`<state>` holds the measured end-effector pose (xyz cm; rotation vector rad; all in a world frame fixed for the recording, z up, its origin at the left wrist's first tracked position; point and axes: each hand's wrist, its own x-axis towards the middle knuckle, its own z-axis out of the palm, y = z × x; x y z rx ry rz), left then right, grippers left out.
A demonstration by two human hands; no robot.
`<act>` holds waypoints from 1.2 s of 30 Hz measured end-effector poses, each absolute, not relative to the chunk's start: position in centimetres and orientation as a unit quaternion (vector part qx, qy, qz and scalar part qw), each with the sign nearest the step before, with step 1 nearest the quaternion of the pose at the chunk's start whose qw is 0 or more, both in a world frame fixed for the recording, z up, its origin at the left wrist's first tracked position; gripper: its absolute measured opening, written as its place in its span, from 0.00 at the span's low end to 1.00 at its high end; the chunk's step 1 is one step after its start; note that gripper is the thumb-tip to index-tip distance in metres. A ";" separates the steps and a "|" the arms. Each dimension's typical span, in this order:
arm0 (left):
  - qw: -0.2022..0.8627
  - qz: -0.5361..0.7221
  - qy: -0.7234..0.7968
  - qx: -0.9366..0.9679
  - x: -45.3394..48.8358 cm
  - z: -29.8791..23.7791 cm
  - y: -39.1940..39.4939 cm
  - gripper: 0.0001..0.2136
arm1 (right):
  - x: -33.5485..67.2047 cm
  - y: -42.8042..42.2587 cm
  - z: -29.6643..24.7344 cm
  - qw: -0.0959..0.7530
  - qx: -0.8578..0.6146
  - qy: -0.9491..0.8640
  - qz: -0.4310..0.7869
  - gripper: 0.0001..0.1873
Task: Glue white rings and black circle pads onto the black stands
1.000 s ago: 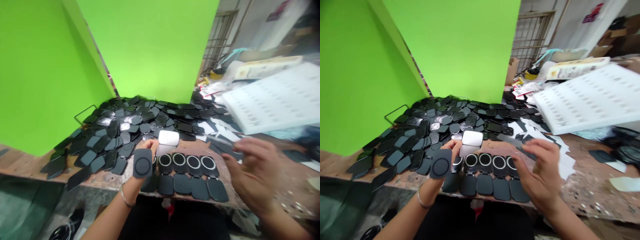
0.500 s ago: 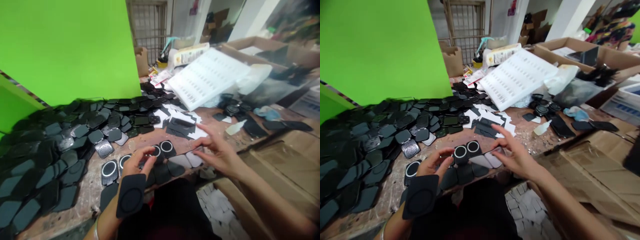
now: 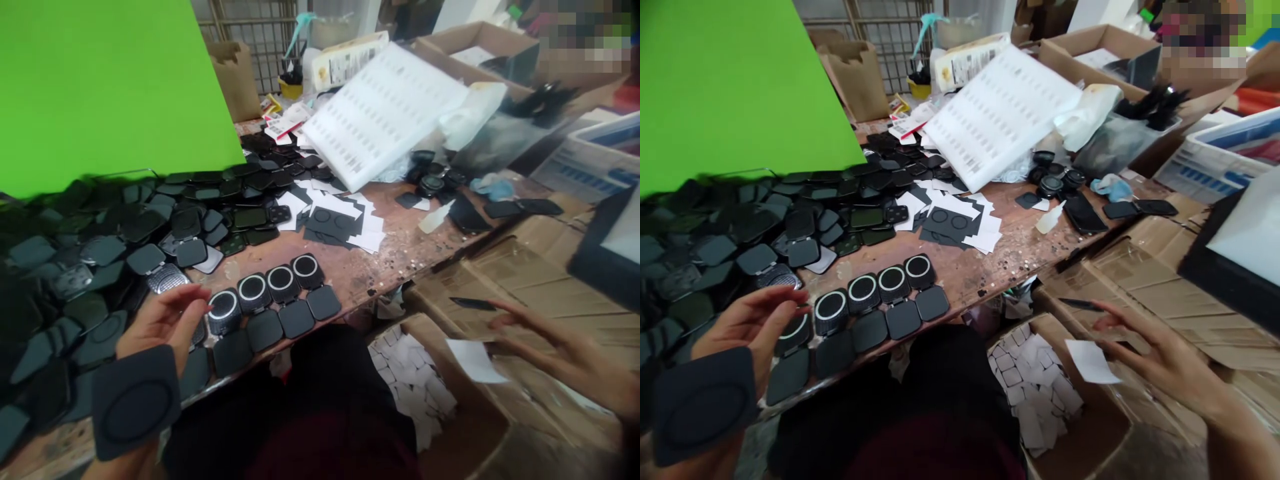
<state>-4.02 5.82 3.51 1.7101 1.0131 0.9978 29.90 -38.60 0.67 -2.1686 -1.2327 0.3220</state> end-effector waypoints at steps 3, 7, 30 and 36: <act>0.436 0.390 0.420 0.694 -4.3 4.0 5.0 0.13 | 28.1 -32.7 2.7 0.389 -0.792 -0.465 0.076 0.19; 0.478 0.335 0.368 0.723 -4.6 4.2 2.8 0.15 | 23.3 -21.1 4.5 0.541 -0.674 -0.486 0.128 0.04; 0.389 0.320 0.458 0.732 -12.5 -0.7 3.5 0.43 | 8.1 2.5 2.0 0.421 -0.608 -0.573 0.354 0.11; 0.383 0.265 0.505 0.727 -13.4 -2.6 4.2 0.47 | 8.3 3.6 2.2 0.445 -0.615 -0.499 0.417 0.18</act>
